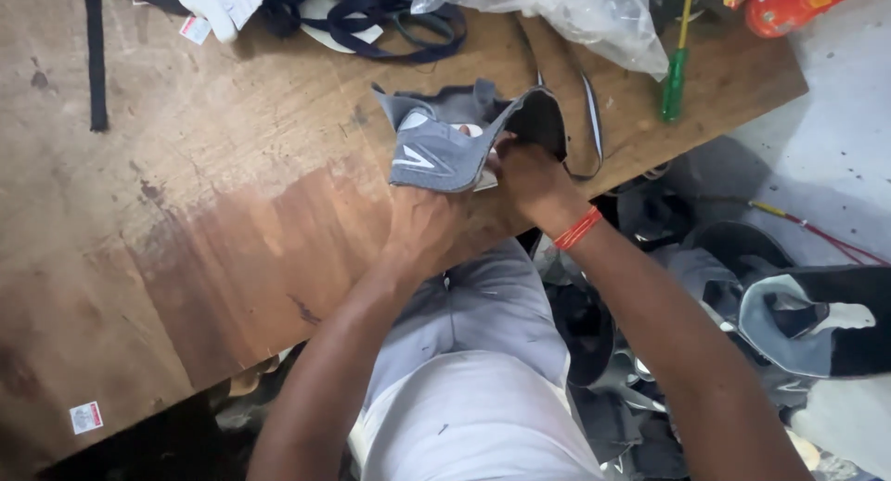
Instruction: Inspecting and flipping shoe upper components at a manufacturing workstation.
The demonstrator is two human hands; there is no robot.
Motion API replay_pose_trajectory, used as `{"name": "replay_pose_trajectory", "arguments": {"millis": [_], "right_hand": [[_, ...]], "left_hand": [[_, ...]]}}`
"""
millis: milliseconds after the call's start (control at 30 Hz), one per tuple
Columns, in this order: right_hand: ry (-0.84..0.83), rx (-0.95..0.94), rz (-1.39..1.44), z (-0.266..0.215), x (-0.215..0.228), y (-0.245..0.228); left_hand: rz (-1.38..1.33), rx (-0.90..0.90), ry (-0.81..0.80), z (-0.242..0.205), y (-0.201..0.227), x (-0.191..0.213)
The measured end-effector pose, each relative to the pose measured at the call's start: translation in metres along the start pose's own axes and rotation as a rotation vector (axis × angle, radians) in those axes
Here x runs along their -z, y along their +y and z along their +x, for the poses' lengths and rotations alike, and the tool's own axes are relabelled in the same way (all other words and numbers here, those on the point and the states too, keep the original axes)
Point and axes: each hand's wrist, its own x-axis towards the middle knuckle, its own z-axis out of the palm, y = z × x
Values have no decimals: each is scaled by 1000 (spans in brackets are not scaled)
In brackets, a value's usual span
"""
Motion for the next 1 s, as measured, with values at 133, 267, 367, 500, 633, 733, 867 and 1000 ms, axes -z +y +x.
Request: {"name": "replay_pose_trajectory", "arguments": {"millis": [133,267,367,500,633,733,867,1000], "right_hand": [[0,-128,-58,2,-20,5],[14,-189,-33,12,-13,-7],[27,-250,25,16,1,-9],[-9,-205,172,22,19,-18],[6,-255,118,32,25,-27],[-27,-341,129,39,37,-40],[-19,-258,4,45,21,-61],[18,116,-126,74,-9,-1]], "left_hand": [[14,-23,40,-13,-9,-18],[-37,5,1,-9,-10,-10],[-123,35,-60,0,-7,-2],[-215,94,-87,-7,-15,-24],[-242,162,8,-34,-12,-75],[-254,215,81,-42,-13,-92],[-249,266,158,-36,-15,-90],[-138,382,-203,-21,-9,-72]]}}
